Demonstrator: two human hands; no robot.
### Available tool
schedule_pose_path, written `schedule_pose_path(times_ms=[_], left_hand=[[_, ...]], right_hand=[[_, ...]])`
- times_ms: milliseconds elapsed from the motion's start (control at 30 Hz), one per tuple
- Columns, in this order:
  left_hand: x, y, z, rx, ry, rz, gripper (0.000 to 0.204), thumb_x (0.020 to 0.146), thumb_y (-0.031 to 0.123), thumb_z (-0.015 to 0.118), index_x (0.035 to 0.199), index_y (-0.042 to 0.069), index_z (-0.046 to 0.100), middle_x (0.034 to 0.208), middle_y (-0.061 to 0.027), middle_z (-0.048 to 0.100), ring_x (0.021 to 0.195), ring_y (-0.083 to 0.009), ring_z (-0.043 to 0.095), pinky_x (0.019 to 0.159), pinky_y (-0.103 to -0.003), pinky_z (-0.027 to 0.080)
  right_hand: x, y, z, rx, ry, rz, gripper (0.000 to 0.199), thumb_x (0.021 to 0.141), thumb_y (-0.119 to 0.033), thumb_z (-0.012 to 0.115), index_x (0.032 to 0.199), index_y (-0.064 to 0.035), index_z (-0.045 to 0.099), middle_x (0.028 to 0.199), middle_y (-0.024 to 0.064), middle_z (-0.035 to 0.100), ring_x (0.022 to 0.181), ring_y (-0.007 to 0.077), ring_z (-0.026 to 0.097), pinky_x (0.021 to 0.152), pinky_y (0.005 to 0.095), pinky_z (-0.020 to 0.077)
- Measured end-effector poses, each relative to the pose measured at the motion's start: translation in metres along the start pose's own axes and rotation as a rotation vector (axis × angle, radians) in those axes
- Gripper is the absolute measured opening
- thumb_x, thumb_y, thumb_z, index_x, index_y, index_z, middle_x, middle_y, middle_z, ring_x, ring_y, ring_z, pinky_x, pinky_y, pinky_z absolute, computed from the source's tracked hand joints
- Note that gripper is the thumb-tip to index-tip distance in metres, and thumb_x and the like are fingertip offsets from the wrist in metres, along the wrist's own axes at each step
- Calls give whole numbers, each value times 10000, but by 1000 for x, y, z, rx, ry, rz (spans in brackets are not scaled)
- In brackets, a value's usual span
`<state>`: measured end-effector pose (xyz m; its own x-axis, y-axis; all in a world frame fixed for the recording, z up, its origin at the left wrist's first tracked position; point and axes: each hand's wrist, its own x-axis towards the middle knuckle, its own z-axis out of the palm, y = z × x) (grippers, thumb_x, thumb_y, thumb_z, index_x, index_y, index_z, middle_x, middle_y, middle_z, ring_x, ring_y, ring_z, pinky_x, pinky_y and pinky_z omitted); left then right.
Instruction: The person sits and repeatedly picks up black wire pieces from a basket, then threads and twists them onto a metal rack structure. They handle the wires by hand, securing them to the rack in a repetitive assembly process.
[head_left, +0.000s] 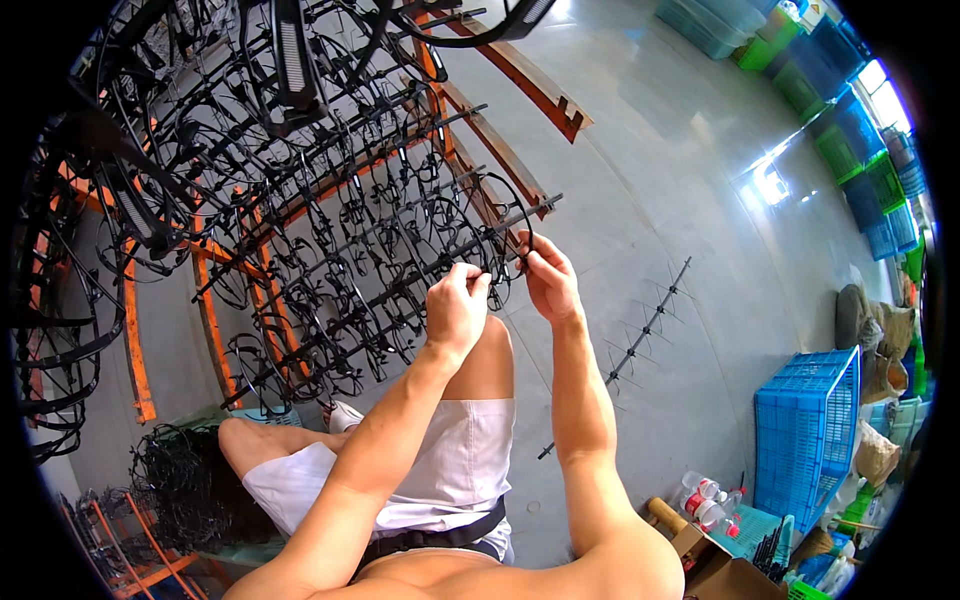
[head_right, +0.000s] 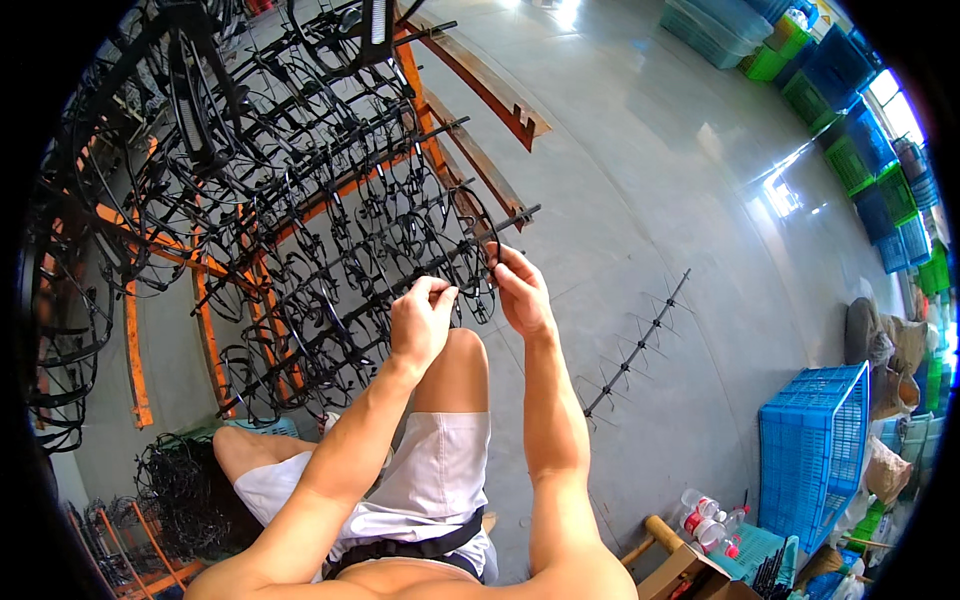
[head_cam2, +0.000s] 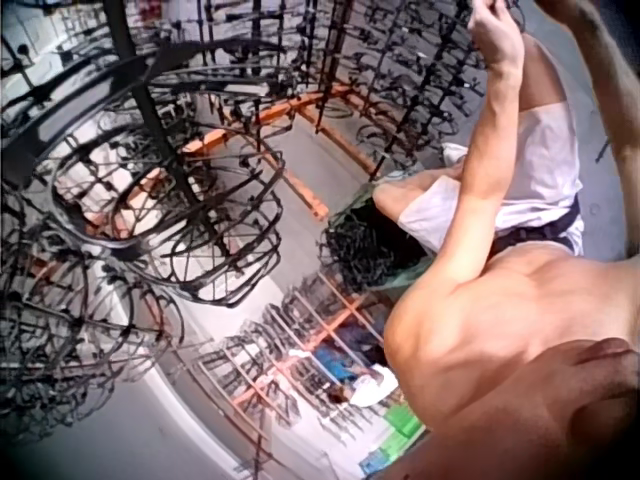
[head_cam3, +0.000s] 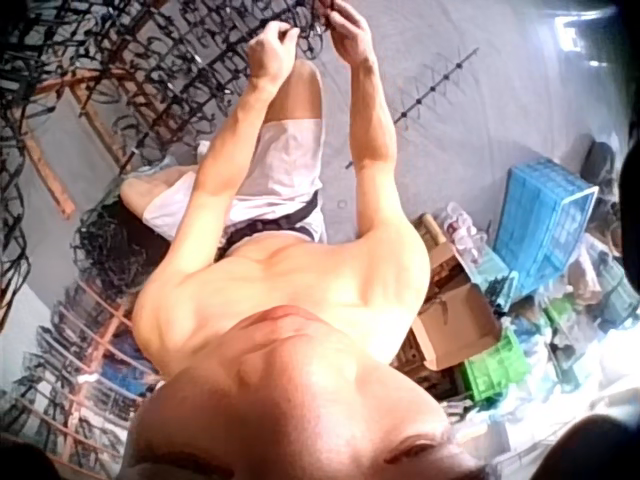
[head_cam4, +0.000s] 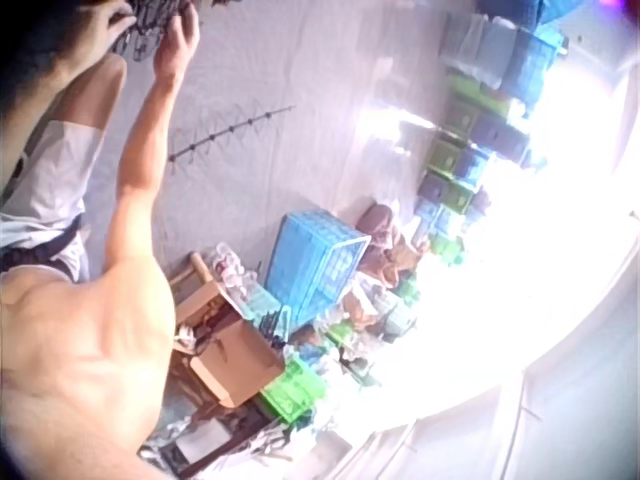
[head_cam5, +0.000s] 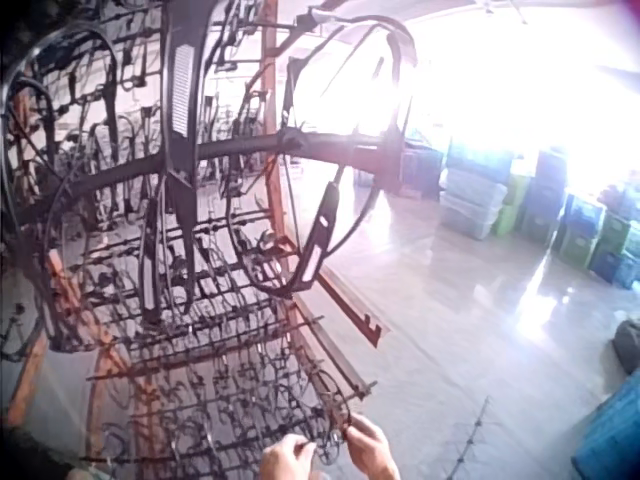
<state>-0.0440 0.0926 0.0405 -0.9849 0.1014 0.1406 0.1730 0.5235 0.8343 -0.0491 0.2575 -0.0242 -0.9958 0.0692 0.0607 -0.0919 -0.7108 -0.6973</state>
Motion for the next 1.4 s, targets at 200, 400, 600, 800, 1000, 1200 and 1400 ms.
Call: schedule_pose_path(times_ms=[200,400,600,800,1000,1200,1400], left_hand=[[-5,-4,7,-26,23,-4,126,828,126,657,850,9,612,733,-149,659,674,-294,651,625,-365,507],[-4,-6,7,76,27,49,134,841,118,652,891,-3,626,749,-162,670,660,-268,667,609,-341,514],[-4,-9,8,50,89,81,165,839,77,629,970,-16,596,808,-178,673,709,-279,671,632,-355,527],[-28,10,-22,-26,-9,-10,440,830,60,637,1219,-19,447,896,-182,676,753,-288,680,658,-354,550],[-114,-23,-169,-188,160,54,224,908,52,562,1127,8,553,885,-77,646,701,-91,597,601,-213,515],[-172,-144,-339,367,675,-100,177,906,73,555,1065,1,586,895,-89,644,757,-156,591,674,-294,486],[-182,-211,-383,557,567,-354,326,862,77,566,1175,6,510,1072,-160,577,885,-263,568,796,-366,466]], right_hand=[[-7,19,-3,-59,194,-118,282,881,-19,604,1159,26,592,994,25,627,808,71,535,715,217,442],[1,11,23,-267,270,-179,267,924,-85,562,1168,19,588,1004,31,629,829,72,539,737,227,451],[8,-2,34,-642,263,-134,300,925,-107,542,1198,18,551,1027,43,617,915,90,542,828,234,442],[10,-5,38,-834,281,-153,384,914,-87,549,1279,6,476,1052,60,566,914,126,552,833,248,453],[29,-29,-10,-1284,256,-231,299,898,-39,513,1195,-35,554,1071,128,545,935,232,584,820,320,480],[43,-78,33,-1447,423,-478,173,889,-62,537,1039,3,593,963,163,628,855,277,621,756,331,494],[-24,-7,104,-1581,180,-288,427,875,-320,621,1130,6,519,1016,187,591,910,306,594,798,386,479]])
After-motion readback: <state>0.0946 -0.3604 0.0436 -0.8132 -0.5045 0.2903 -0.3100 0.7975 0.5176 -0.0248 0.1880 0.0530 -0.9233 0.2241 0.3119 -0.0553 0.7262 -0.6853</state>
